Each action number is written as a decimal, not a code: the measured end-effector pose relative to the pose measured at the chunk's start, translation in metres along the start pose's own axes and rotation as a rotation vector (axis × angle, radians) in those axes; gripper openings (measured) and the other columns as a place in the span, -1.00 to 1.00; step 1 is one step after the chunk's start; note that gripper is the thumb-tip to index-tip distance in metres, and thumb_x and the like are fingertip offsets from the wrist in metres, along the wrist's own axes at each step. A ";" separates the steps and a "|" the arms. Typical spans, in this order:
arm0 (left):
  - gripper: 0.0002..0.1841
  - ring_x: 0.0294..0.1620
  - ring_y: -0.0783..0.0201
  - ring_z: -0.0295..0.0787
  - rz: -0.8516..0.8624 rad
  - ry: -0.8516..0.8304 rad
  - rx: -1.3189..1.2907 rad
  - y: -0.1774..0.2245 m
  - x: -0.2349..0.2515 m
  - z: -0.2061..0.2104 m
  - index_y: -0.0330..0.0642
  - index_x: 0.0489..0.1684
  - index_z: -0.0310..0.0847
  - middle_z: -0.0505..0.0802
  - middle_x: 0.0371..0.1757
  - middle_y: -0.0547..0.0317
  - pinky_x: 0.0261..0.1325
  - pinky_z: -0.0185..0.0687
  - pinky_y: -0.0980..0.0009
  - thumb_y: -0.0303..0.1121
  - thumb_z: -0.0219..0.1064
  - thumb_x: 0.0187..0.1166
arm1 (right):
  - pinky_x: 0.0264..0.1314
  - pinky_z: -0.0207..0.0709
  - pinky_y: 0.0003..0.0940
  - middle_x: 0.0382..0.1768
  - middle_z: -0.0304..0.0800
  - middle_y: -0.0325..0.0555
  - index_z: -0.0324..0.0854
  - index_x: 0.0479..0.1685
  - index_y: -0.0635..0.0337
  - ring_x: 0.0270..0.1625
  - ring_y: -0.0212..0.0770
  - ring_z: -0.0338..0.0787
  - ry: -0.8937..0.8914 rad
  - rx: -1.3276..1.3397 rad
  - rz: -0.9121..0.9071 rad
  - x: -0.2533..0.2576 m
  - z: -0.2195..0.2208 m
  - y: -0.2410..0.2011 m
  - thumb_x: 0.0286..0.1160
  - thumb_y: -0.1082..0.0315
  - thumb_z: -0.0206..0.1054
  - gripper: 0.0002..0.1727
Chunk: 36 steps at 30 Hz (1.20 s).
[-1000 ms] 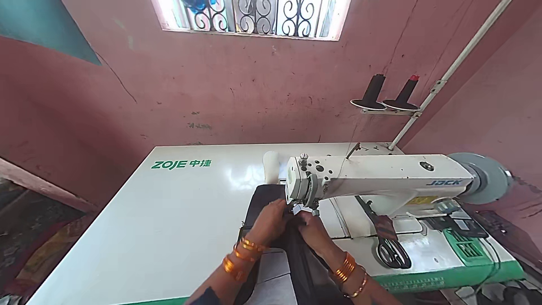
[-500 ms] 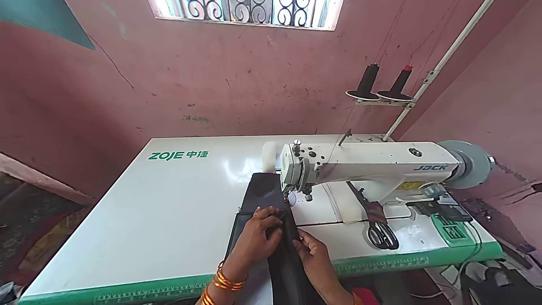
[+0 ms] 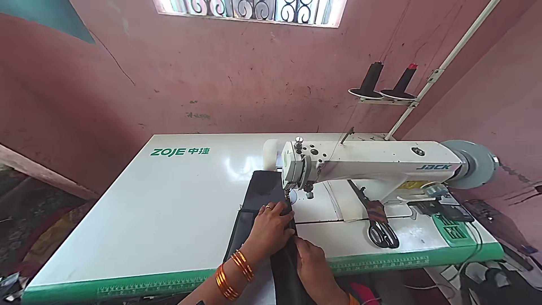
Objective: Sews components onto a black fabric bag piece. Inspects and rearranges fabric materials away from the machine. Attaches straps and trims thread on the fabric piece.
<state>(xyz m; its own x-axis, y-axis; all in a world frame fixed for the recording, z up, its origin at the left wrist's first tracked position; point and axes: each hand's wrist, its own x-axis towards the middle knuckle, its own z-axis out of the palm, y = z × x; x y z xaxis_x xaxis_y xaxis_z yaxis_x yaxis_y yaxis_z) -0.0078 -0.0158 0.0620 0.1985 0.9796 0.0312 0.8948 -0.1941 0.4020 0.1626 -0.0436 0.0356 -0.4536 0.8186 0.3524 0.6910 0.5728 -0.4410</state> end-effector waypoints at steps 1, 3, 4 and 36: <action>-0.58 0.62 -0.13 0.48 -0.015 -0.068 0.006 0.002 0.002 -0.005 0.06 0.36 0.78 0.65 0.57 0.00 0.52 0.41 -0.15 -0.02 0.31 0.65 | -0.37 0.76 -0.07 -0.48 0.82 0.17 0.79 -0.20 0.44 -0.44 0.08 0.89 -0.001 0.000 0.009 0.000 0.000 -0.001 0.17 0.65 0.32 -0.78; -0.60 0.65 -0.11 0.44 -0.042 -0.151 0.005 0.003 0.006 -0.011 0.01 0.28 0.82 0.66 0.56 0.02 0.56 0.38 -0.15 0.00 0.27 0.68 | -0.32 0.76 -0.04 -0.46 0.83 0.16 0.78 -0.21 0.45 -0.39 0.09 0.90 -0.019 0.035 0.047 0.002 -0.002 -0.003 0.20 0.65 0.30 -0.79; -0.60 0.65 -0.11 0.44 -0.054 -0.166 -0.001 0.003 0.007 -0.013 0.00 0.25 0.83 0.67 0.55 0.02 0.56 0.37 -0.15 0.00 0.28 0.68 | -0.27 0.76 -0.02 -0.43 0.84 0.18 0.77 -0.21 0.45 -0.35 0.11 0.91 -0.039 0.067 0.078 0.004 -0.003 -0.005 0.24 0.65 0.28 -0.80; -0.78 -0.05 -0.02 0.90 0.397 -0.241 -0.048 -0.032 0.001 -0.054 -0.26 -0.28 0.87 0.92 -0.30 -0.02 0.55 0.47 -0.08 -0.58 0.23 0.46 | -0.15 0.72 -0.47 -0.37 0.86 -0.16 0.79 -0.18 0.32 -0.30 -0.41 0.82 -0.142 0.985 0.753 0.033 -0.013 0.011 0.49 0.63 0.27 -0.83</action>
<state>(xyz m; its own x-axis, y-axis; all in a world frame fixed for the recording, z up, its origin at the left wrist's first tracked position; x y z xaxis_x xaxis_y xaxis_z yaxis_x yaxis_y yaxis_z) -0.0573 -0.0061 0.0984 0.6144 0.7887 -0.0203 0.7123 -0.5435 0.4440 0.1629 -0.0106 0.0530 -0.2276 0.9191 -0.3215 0.1175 -0.3018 -0.9461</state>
